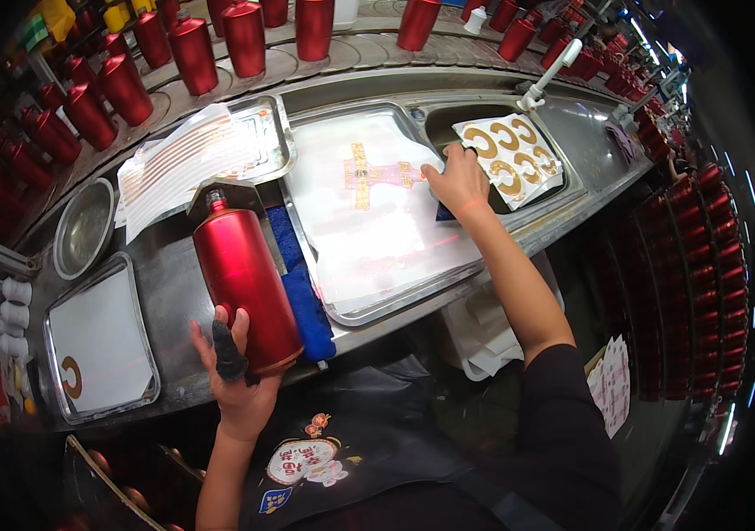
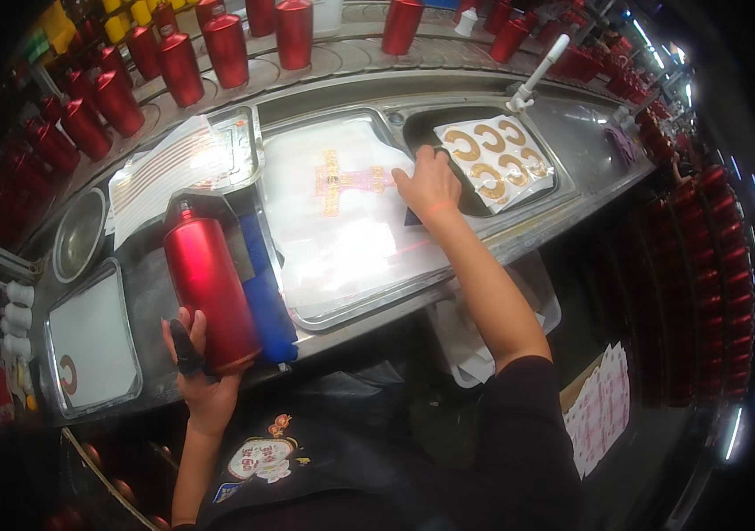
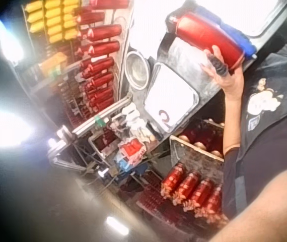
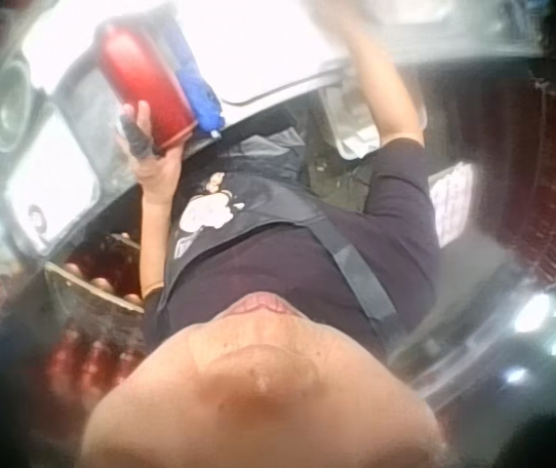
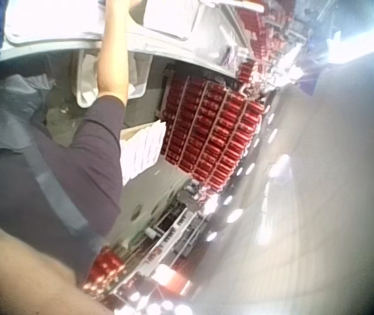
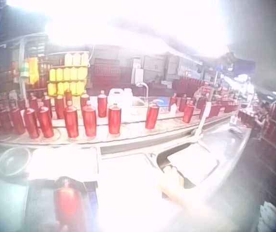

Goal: The person applies gold circular labels to the necks of red cylindrical containers. They peel each label from a sheet, position it on the container neck, and smooth it down. The person also wipes the containers with a blue cloth and places finished units on a nearby shelf.

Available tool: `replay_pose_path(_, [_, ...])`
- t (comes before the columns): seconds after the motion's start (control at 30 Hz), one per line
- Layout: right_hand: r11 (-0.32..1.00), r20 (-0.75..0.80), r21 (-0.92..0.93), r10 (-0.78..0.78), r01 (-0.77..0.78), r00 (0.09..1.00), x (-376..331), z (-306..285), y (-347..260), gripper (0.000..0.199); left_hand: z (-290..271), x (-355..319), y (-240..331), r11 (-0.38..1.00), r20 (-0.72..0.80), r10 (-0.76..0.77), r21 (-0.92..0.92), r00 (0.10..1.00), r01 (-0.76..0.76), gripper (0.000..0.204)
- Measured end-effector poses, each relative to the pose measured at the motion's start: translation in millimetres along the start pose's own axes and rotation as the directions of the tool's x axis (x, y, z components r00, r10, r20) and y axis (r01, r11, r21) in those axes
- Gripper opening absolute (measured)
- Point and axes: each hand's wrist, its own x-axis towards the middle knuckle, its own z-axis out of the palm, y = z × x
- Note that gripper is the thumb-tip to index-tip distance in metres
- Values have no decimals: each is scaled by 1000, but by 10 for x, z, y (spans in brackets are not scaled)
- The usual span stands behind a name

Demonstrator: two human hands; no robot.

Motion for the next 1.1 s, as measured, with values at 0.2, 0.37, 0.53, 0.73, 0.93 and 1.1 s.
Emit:
replay_pose_path(0.2, [1000,68,-12,-13,14,998,154,193,100,70,11,6,-25,999,9,19,-49,1000,-18,92])
replay_pose_path(0.37, [973,107,230,2,-27,994,673,390,369,48,-66,-56,-26,986,-23,-70,-156,997,66,108])
replay_pose_path(0.53, [992,6,125,14,-14,1000,706,424,362,43,-115,-72,4,953,-12,-205,-232,979,197,106])
replay_pose_path(0.73, [903,-428,26,-378,430,821,219,116,-225,16,-20,-19,-44,987,-82,-70,-149,994,57,104])
replay_pose_path(0.93, [731,-340,141,-598,668,726,-365,-789,-816,10,23,-29,-35,959,-94,-128,-265,987,99,99])
replay_pose_path(1.1, [561,-115,530,-696,636,709,-886,-1566,-1209,8,-20,-11,-20,994,-37,-71,-80,997,67,99])
